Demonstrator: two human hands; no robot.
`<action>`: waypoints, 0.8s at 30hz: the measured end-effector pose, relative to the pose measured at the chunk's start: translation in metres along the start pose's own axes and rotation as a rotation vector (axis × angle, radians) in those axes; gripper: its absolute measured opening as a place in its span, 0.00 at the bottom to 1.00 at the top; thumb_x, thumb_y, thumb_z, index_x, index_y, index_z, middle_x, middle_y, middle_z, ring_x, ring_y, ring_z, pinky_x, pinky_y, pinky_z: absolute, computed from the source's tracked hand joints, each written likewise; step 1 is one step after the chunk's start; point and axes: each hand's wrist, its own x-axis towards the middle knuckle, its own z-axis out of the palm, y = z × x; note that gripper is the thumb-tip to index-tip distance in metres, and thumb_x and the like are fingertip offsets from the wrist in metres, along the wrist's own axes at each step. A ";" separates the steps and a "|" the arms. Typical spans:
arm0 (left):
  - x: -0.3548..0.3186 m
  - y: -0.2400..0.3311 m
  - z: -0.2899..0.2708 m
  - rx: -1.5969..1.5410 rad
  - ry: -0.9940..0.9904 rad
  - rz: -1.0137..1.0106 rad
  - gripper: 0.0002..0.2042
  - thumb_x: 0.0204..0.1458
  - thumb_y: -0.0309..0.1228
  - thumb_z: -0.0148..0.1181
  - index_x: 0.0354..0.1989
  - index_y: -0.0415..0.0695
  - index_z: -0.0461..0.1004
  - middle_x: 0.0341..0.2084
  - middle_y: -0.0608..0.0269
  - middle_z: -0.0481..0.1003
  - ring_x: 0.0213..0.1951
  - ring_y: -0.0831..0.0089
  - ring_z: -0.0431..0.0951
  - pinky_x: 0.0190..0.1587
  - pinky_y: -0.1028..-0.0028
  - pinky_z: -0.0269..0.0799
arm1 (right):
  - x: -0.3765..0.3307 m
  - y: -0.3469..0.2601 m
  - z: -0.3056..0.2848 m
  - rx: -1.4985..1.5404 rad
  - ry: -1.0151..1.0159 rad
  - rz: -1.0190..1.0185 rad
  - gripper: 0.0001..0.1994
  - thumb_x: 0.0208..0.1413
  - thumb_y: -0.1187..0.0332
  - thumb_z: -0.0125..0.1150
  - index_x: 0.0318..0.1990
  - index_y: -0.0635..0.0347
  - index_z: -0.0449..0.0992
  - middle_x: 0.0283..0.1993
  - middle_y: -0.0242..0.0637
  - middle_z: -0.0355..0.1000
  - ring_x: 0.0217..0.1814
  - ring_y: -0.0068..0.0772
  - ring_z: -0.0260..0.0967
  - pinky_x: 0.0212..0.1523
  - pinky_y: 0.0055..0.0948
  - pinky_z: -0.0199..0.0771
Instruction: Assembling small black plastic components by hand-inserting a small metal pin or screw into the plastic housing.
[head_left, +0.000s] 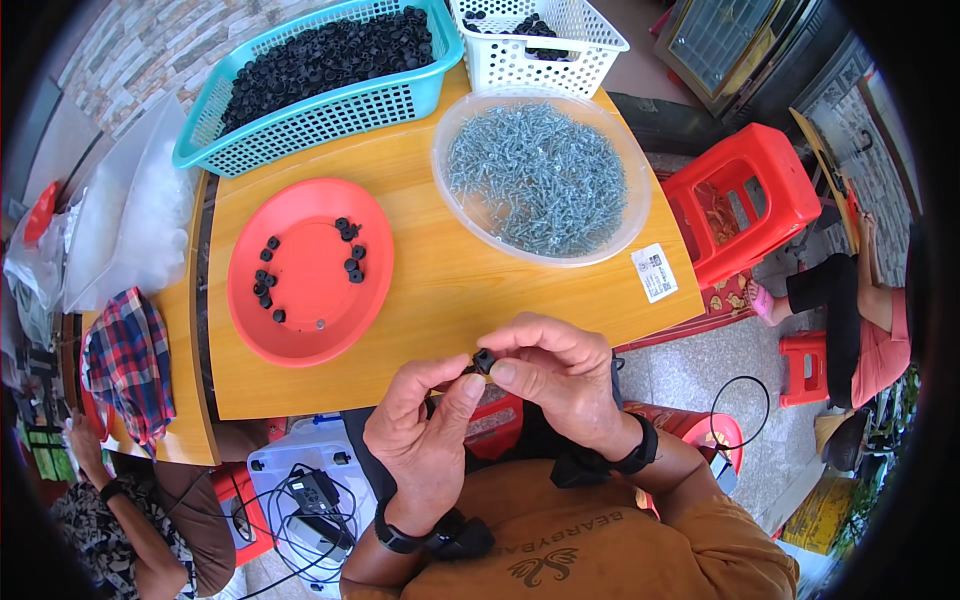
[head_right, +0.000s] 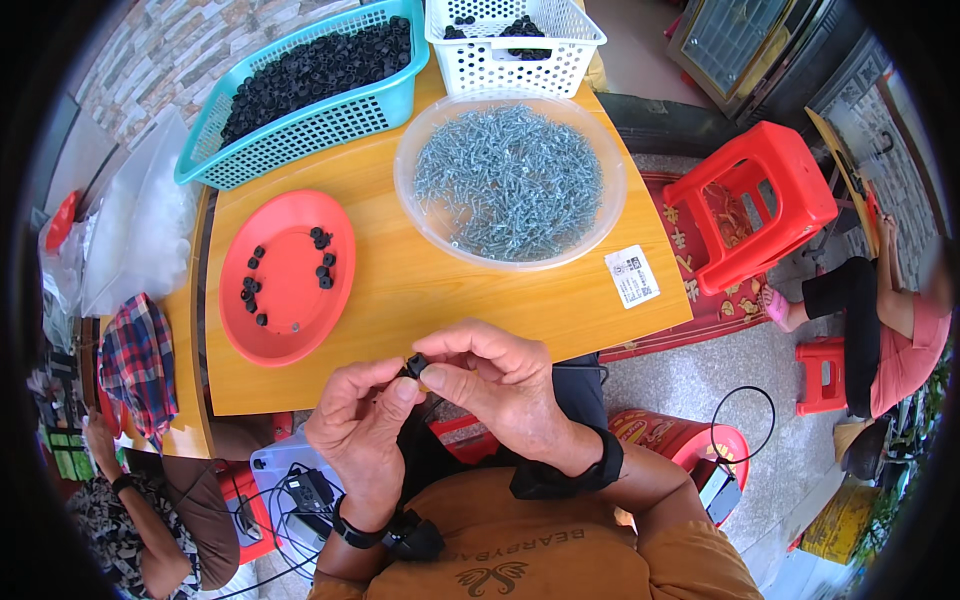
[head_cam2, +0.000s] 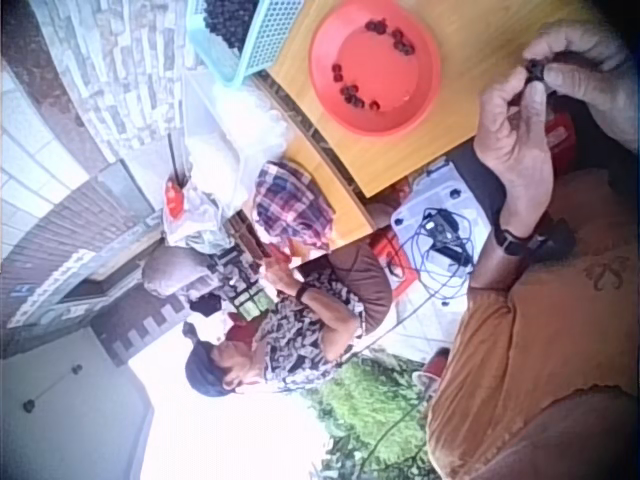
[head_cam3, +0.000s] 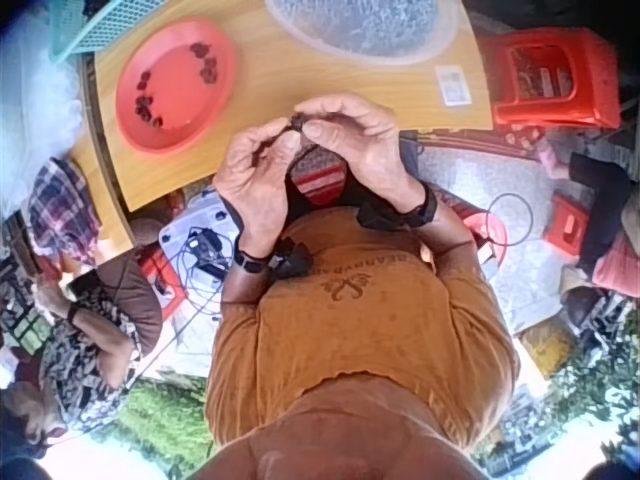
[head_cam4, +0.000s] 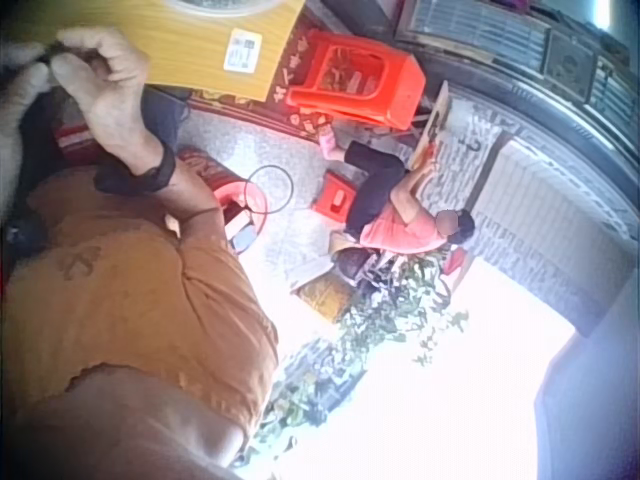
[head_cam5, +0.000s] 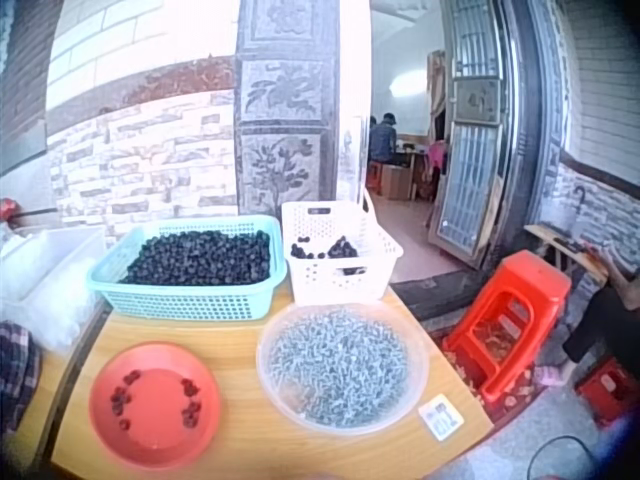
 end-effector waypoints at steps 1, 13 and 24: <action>0.000 -0.001 0.000 0.002 0.014 0.030 0.08 0.47 0.20 0.62 0.35 0.33 0.72 0.28 0.60 0.75 0.29 0.78 0.75 0.34 0.81 0.73 | 0.000 0.000 -0.001 -0.037 -0.025 -0.030 0.12 0.52 0.83 0.57 0.45 0.68 0.73 0.40 0.36 0.71 0.41 0.21 0.69 0.41 0.20 0.74; 0.003 0.004 0.002 -0.197 0.004 -0.077 0.10 0.46 0.19 0.61 0.37 0.32 0.72 0.29 0.57 0.76 0.27 0.75 0.76 0.33 0.78 0.75 | 0.002 -0.003 -0.001 -0.234 -0.064 -0.187 0.12 0.49 0.85 0.57 0.42 0.68 0.73 0.38 0.37 0.70 0.39 0.24 0.72 0.38 0.19 0.74; 0.000 0.001 -0.002 -0.087 -0.050 -0.032 0.09 0.47 0.18 0.61 0.38 0.34 0.74 0.32 0.63 0.75 0.34 0.79 0.73 0.39 0.81 0.69 | 0.001 -0.003 -0.003 -0.195 -0.059 -0.200 0.12 0.48 0.85 0.59 0.42 0.65 0.74 0.39 0.37 0.70 0.38 0.23 0.70 0.37 0.19 0.72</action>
